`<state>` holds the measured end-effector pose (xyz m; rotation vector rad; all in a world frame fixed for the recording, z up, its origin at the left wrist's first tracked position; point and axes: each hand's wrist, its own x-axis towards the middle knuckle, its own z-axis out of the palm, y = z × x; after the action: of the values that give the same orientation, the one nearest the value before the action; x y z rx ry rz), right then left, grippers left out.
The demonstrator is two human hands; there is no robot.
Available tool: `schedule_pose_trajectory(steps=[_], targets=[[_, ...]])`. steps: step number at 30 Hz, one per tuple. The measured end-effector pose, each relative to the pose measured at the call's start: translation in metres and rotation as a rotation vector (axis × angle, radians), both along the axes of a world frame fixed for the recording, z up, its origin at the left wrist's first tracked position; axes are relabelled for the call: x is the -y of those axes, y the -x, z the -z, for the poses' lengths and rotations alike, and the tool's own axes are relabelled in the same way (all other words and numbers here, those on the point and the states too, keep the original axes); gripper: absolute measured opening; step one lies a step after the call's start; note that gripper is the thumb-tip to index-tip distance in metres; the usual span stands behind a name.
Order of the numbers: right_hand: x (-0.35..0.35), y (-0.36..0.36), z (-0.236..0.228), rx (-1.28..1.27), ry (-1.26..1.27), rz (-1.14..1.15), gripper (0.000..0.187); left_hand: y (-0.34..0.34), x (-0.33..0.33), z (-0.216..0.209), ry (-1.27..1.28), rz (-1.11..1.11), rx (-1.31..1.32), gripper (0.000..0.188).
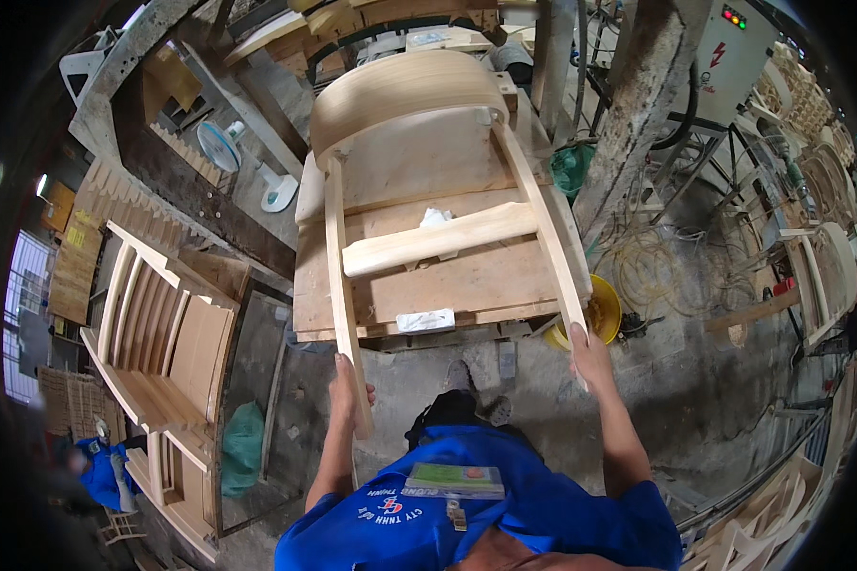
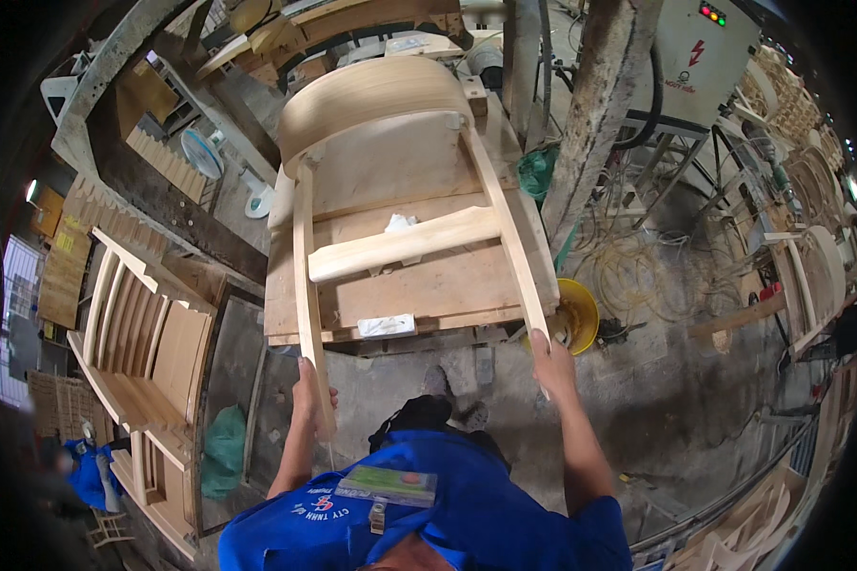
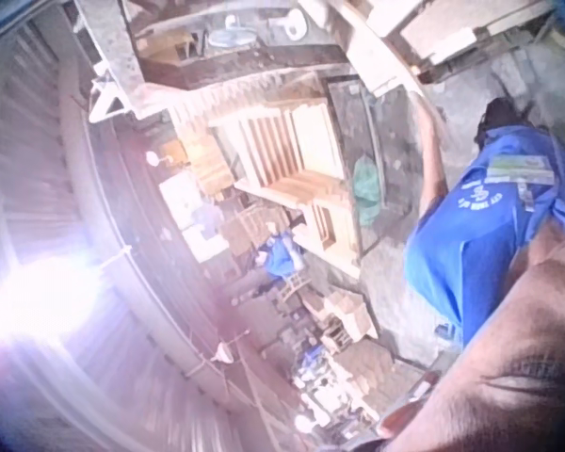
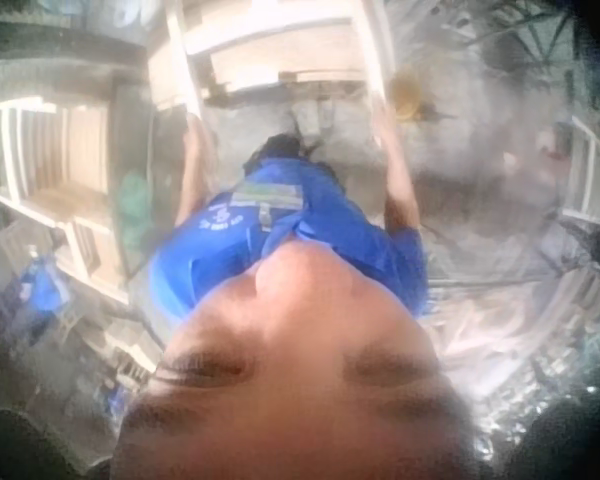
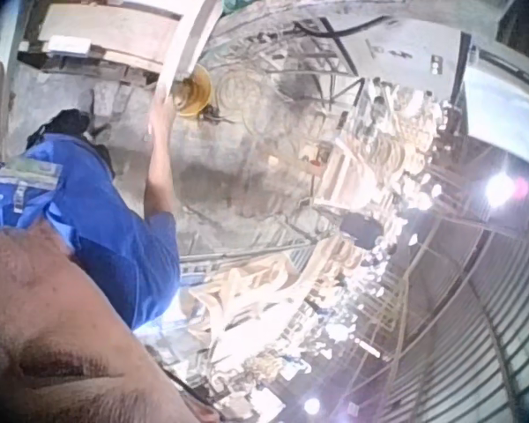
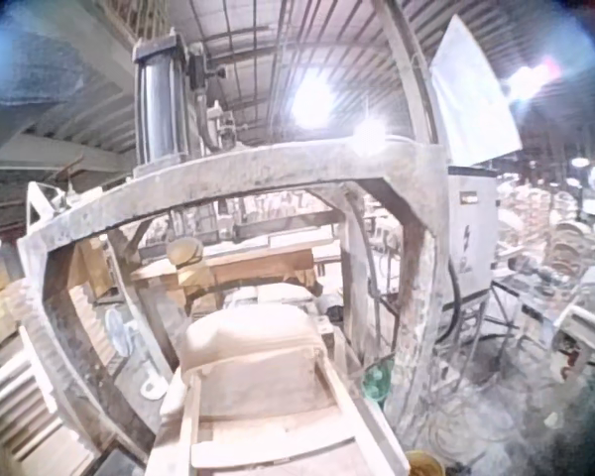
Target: The person repeatedly picks up a wooden rocking chair frame, places it on a sanding machine, and runs the machine over the frame. After sanding, the person removes the chair and places it on a nearby stack.
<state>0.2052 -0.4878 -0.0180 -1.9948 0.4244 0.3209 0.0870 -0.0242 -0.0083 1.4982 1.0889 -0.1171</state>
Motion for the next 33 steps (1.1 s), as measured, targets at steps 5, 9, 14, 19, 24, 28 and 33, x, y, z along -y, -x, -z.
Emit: schedule_pose_trajectory(steps=[5, 9, 14, 19, 24, 28, 33], targets=[[-0.012, -0.037, -0.007, 0.015, 0.078, -0.042, 0.067, -0.035, -0.009, -0.013, -0.012, 0.015, 0.047, 0.094], [-0.025, -0.058, -0.005, -0.024, 0.053, -0.054, 0.063, -0.053, -0.022, -0.014, 0.007, 0.021, 0.099, 0.089], [-0.041, -0.088, 0.0, -0.07, -0.063, 0.014, 0.062, -0.096, -0.042, -0.012, -0.004, 0.03, 0.072, 0.086], [-0.066, -0.115, -0.006, 0.102, -0.093, -0.057, 0.057, -0.15, -0.076, -0.011, 0.015, 0.072, 0.106, 0.085], [-0.085, -0.135, -0.019, 0.138, 0.356, -0.225, 0.056, -0.196, -0.1, -0.018, 0.035, 0.056, 0.057, 0.087], [-0.106, -0.151, -0.029, 0.072, 0.42, -0.21, 0.052, -0.218, -0.11, -0.018, 0.038, 0.056, 0.05, 0.088], [-0.119, -0.157, -0.032, 0.087, 0.417, -0.192, 0.048, -0.221, -0.122, -0.009, 0.036, 0.082, 0.068, 0.088]])
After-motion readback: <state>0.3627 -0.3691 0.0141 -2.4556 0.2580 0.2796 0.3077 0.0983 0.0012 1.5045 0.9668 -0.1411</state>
